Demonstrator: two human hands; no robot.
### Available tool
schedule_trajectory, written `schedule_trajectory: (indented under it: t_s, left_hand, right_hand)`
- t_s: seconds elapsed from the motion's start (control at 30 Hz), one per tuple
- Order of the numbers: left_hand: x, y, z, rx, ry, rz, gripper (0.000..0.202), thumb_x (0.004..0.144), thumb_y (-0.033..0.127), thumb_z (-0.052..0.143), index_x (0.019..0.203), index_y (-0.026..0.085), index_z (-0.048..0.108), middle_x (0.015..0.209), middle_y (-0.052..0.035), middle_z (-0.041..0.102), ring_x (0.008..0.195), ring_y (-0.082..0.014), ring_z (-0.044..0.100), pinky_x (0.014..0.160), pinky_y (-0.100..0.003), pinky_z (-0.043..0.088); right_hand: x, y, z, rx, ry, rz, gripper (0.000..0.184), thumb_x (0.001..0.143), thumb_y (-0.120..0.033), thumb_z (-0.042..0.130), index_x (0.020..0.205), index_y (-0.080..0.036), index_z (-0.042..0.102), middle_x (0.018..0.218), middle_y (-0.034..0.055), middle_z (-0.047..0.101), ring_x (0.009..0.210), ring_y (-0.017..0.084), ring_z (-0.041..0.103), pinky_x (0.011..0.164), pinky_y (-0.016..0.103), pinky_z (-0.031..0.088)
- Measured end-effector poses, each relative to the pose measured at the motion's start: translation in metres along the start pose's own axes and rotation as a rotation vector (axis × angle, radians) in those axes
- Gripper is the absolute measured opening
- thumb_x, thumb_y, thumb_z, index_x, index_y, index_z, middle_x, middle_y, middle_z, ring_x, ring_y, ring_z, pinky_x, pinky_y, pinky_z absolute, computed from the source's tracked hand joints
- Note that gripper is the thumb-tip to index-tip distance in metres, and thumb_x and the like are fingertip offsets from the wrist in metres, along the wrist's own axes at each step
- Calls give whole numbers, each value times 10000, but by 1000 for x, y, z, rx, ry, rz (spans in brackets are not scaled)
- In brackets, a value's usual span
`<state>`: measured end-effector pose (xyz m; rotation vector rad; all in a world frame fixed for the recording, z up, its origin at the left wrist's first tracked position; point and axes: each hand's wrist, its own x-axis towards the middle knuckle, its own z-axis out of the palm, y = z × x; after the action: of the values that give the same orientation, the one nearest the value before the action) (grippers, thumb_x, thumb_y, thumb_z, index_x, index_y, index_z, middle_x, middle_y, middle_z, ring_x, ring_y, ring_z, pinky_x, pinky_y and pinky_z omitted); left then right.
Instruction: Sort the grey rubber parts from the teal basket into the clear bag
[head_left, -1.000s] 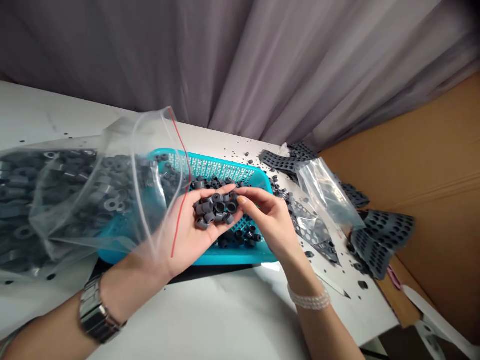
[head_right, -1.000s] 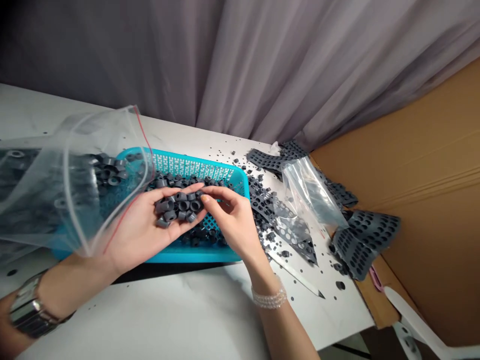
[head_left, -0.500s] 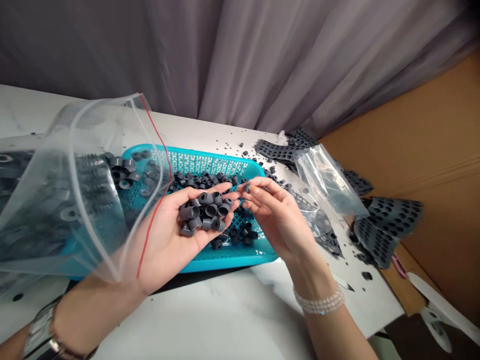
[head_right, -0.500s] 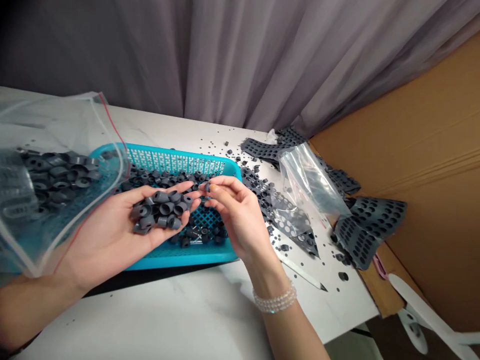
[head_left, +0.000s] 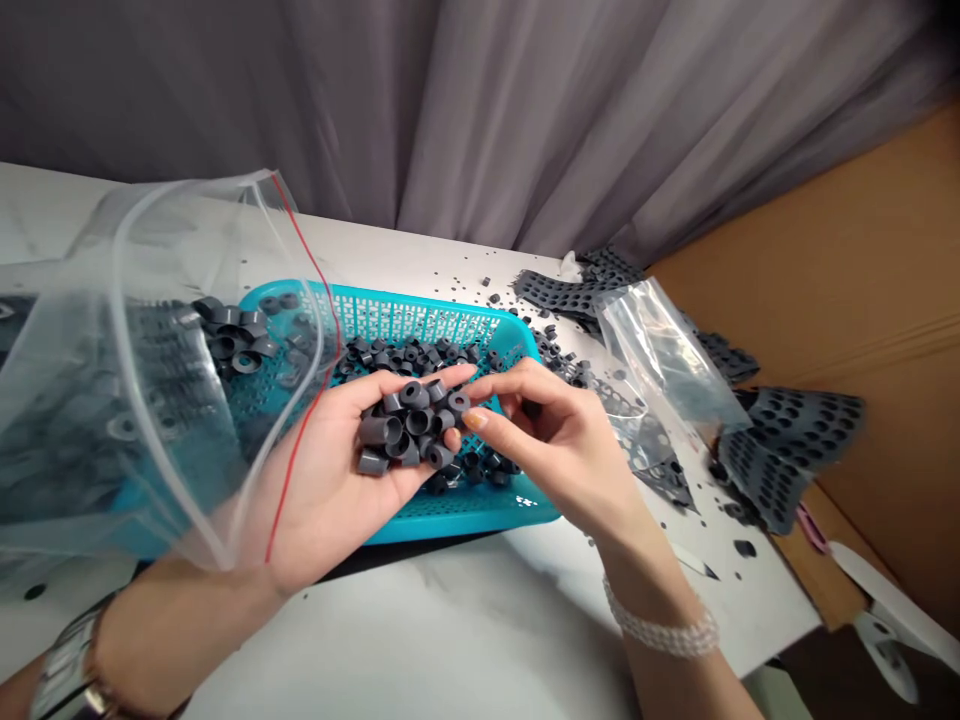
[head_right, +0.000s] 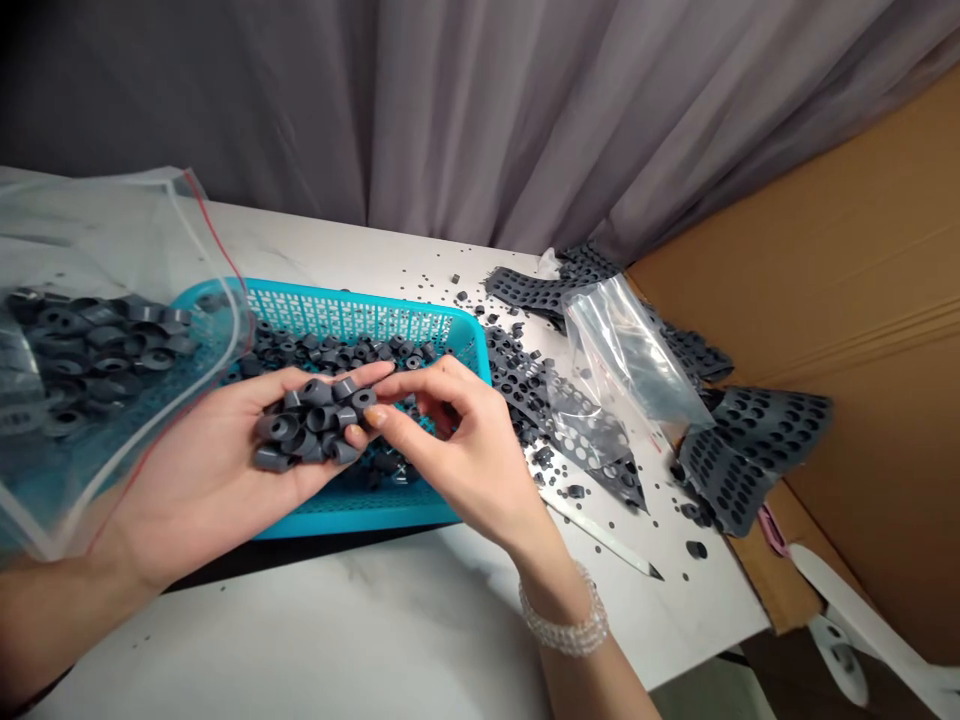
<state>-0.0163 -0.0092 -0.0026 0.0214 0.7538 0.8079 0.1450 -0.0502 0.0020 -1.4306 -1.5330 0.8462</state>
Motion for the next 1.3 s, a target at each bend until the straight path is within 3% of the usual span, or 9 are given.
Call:
schedule_trajectory:
  t_s: [0.17,0.3,0.4,0.67,0.97,1.1,1.17,1.3]
  left_hand:
    - [1,0,-2,29,-26,-79,323,781,101,530,1065,77,681,1091,-194,681,894,-237,678,610,-272,586]
    - [1,1,-4,45,-12,-85,370,784,130,526,1122,68,664,1122,-215,665,932,-256,677,617,-271,588]
    - [1,2,-4,43,-8,-76,408,760,118,555,1150,39,647,1129,-234,660,914,-253,681,622,-261,585]
    - [0,0,-2,53,15,-30,430,750,77,572,1167,-19,612,1101,-260,668,887,-271,687,596,-268,584]
    - [1,0,-1,27,0,-56,446,801,92,516,1233,-15,548,1101,-247,667,898,-230,686,670,-276,595]
    - [1,0,-1,16,-14,-50,268,804,71,508,1045,41,621,956,-172,694,845,-208,688,703,-287,602]
    - [1,0,-1,13,-4,-11,169,804,41,497,902,70,632,847,-113,686,756,-174,682,702,-293,607]
    - [1,-1,0,17,44,40,149,824,37,473,763,90,598,747,-70,657,634,-133,651,629,-284,609]
  right_hand:
    - [3,5,-3,287,-3,186,158,824,-352,674,804,-197,694,652,-18,510,560,93,369,521,258,286]
    - [4,9,-5,514,-11,340,181,805,-345,684,726,-187,645,536,-70,320,485,69,226,460,241,179]
    - [4,9,-5,528,2,372,207,786,-344,695,685,-186,606,530,-77,285,474,65,202,444,237,155]
    - [4,9,-1,455,-19,364,358,811,-432,667,598,-179,529,519,-75,289,454,59,208,423,239,142]
    - [4,10,-3,467,9,308,327,838,-448,634,655,-184,572,544,-68,328,447,60,217,417,243,152]
    - [2,6,-7,281,4,167,169,824,-380,677,864,-224,623,617,-51,446,517,82,337,469,243,247]
    - [1,3,-7,131,-52,96,194,818,-338,688,983,-238,670,657,-38,457,581,98,386,514,249,290]
    - [1,2,-4,-17,-77,54,148,820,-304,680,938,-232,733,652,-26,451,592,104,376,526,255,288]
